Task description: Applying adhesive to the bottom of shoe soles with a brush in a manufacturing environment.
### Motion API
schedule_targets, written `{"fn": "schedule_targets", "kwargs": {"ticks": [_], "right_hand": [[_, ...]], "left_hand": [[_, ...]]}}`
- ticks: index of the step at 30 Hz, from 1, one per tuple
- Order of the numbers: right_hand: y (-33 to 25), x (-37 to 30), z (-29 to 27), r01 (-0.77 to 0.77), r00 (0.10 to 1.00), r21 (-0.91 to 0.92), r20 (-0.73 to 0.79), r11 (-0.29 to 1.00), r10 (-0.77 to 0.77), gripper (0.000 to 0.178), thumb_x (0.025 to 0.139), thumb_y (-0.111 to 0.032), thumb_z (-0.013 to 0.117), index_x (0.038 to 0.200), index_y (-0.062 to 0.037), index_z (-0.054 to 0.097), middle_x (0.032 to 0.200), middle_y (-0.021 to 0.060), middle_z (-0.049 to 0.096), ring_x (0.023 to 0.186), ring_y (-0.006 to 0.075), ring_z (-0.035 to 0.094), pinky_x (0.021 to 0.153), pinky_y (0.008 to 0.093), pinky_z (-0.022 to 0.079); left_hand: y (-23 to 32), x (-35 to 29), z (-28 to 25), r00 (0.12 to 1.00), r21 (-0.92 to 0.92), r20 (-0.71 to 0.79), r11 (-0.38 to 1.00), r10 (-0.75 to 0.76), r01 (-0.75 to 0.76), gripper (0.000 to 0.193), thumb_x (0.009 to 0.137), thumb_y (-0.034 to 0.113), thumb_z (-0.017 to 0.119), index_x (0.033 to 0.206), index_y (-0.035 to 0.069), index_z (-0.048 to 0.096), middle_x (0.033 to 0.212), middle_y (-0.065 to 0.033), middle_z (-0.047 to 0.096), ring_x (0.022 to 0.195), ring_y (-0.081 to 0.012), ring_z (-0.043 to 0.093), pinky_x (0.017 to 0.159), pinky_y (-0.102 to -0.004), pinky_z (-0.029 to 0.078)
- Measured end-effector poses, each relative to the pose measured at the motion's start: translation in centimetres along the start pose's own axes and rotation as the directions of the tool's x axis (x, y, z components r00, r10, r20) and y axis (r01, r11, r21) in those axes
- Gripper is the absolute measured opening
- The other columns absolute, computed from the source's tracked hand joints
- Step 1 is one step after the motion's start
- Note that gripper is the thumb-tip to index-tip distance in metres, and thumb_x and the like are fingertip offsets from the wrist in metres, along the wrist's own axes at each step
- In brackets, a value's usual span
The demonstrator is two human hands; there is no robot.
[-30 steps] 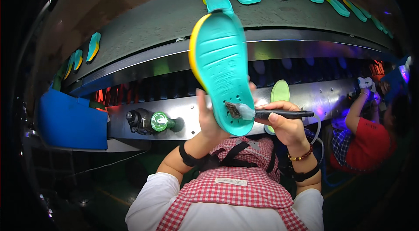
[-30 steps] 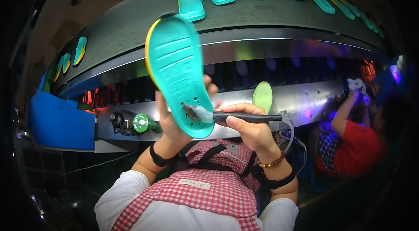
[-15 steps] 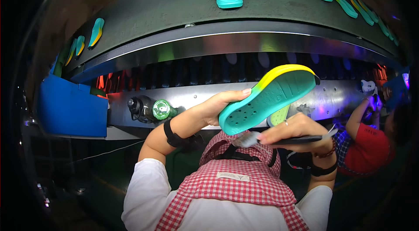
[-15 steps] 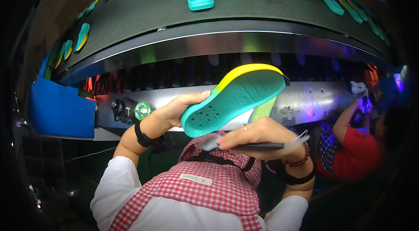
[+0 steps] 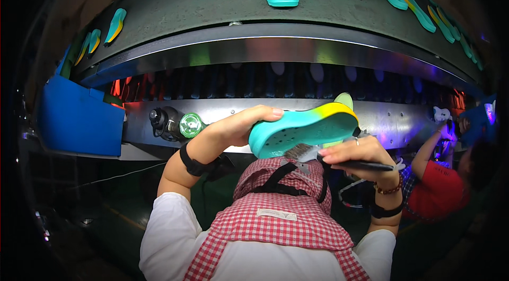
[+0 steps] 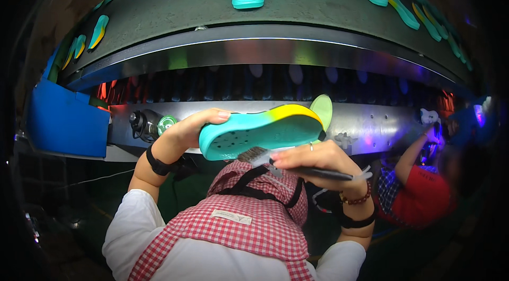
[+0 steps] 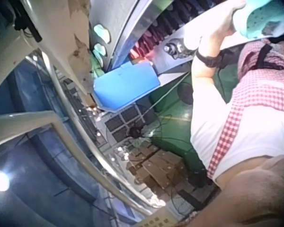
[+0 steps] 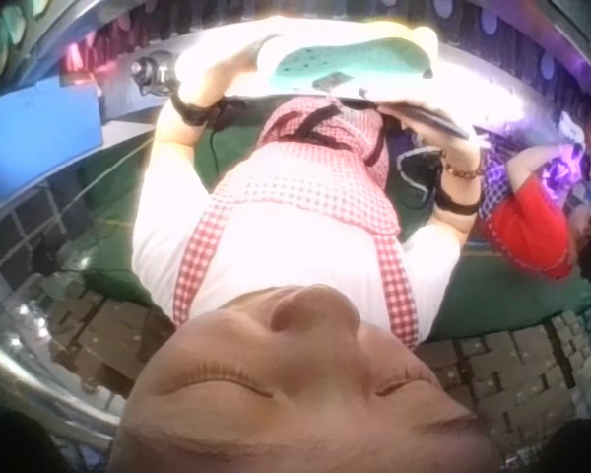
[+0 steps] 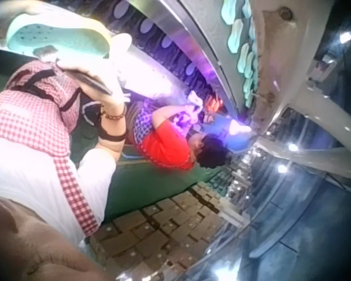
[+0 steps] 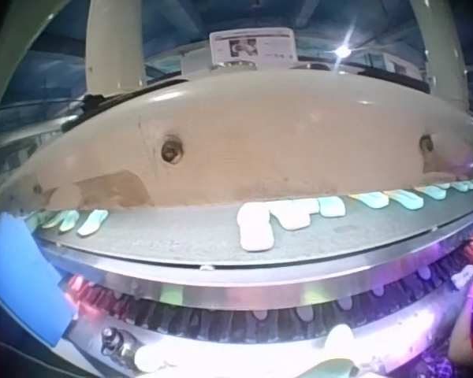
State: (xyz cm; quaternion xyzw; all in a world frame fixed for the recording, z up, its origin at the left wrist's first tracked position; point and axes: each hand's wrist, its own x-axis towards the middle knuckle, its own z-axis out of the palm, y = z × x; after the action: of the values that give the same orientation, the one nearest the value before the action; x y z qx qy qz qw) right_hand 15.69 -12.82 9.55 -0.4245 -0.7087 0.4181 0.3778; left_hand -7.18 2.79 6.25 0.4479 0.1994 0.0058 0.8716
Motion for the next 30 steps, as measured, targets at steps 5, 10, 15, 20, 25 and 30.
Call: {"fn": "schedule_targets", "kwargs": {"ticks": [5,10,15,20,25,30], "right_hand": [[0.8,-1.1,0.9,-0.225,0.897,0.249,-0.324,0.942,0.3,0.021,0.072,0.006,0.063,0.092,-0.001,0.064,0.098,0.0143,0.063,0.085,0.022,0.064,0.077,0.0281,0.05],[0.3,-1.2,2.1,-0.017,0.985,-0.118,-0.174,0.993,-0.004,0.02,0.069,0.002,0.067,0.089,-0.0022,0.065,0.091,0.0125,0.065,0.086,0.0234,0.064,0.074,0.0279,0.051],[-1.3,0.7,2.0,0.095,0.934,-0.095,-0.336,0.991,-0.121,0.022,0.065,0.0,0.069,0.087,-0.0026,0.065,0.085,0.011,0.066,0.083,0.0204,0.062,0.075,0.0283,0.048],[3.7,2.1,4.1,-0.105,0.835,0.125,-0.528,0.987,0.156,0.019,0.067,-0.003,0.069,0.086,-0.0033,0.067,0.079,0.0087,0.062,0.079,0.017,0.057,0.072,0.0275,0.044],[0.8,3.1,5.9,0.06,0.938,-0.497,-0.27,0.866,-0.22,0.019,0.063,-0.005,0.068,0.081,-0.0102,0.063,0.078,0.0035,0.064,0.078,0.0186,0.059,0.076,0.0345,0.042],[0.0,2.3,4.0,0.06,0.985,-0.006,-0.165,0.998,-0.06,0.018,0.066,-0.003,0.068,0.083,-0.0049,0.065,0.079,0.0082,0.064,0.076,0.0203,0.061,0.075,0.0299,0.045]], "left_hand": [[0.6,-1.9,-0.5,0.999,-0.14,-0.025,0.99,0.021,-0.024,0.056,0.08,0.041,0.049,0.115,-0.003,0.05,0.103,-0.0174,0.058,0.086,-0.0224,0.06,0.076,-0.034,0.049],[0.7,-2.3,-2.0,0.953,0.197,-0.028,0.936,0.302,-0.291,0.058,0.082,0.043,0.046,0.117,-0.004,0.05,0.103,-0.0176,0.059,0.084,-0.0206,0.061,0.072,-0.0336,0.051],[-3.8,2.3,-2.1,0.882,-0.641,-0.055,0.661,0.469,-0.391,0.079,0.08,0.068,0.027,0.13,0.007,0.035,0.125,-0.0207,0.044,0.112,-0.0342,0.046,0.094,-0.0506,0.036],[-5.6,4.4,0.4,0.946,-0.694,-0.077,0.665,0.313,-0.277,0.094,0.074,0.077,0.014,0.125,0.003,0.038,0.119,-0.0194,0.048,0.107,-0.0315,0.049,0.093,-0.045,0.038],[-5.8,5.1,-1.4,0.869,-0.591,-0.284,0.64,0.406,-0.492,0.09,0.074,0.077,0.017,0.111,0.002,0.048,0.103,-0.0181,0.056,0.095,-0.032,0.055,0.085,-0.0445,0.044],[-5.1,4.1,-1.1,0.777,-0.493,-0.491,0.61,0.394,-0.621,0.096,0.072,0.079,0.018,0.114,-0.002,0.047,0.103,-0.0185,0.057,0.095,-0.0352,0.055,0.086,-0.0474,0.044]]}}
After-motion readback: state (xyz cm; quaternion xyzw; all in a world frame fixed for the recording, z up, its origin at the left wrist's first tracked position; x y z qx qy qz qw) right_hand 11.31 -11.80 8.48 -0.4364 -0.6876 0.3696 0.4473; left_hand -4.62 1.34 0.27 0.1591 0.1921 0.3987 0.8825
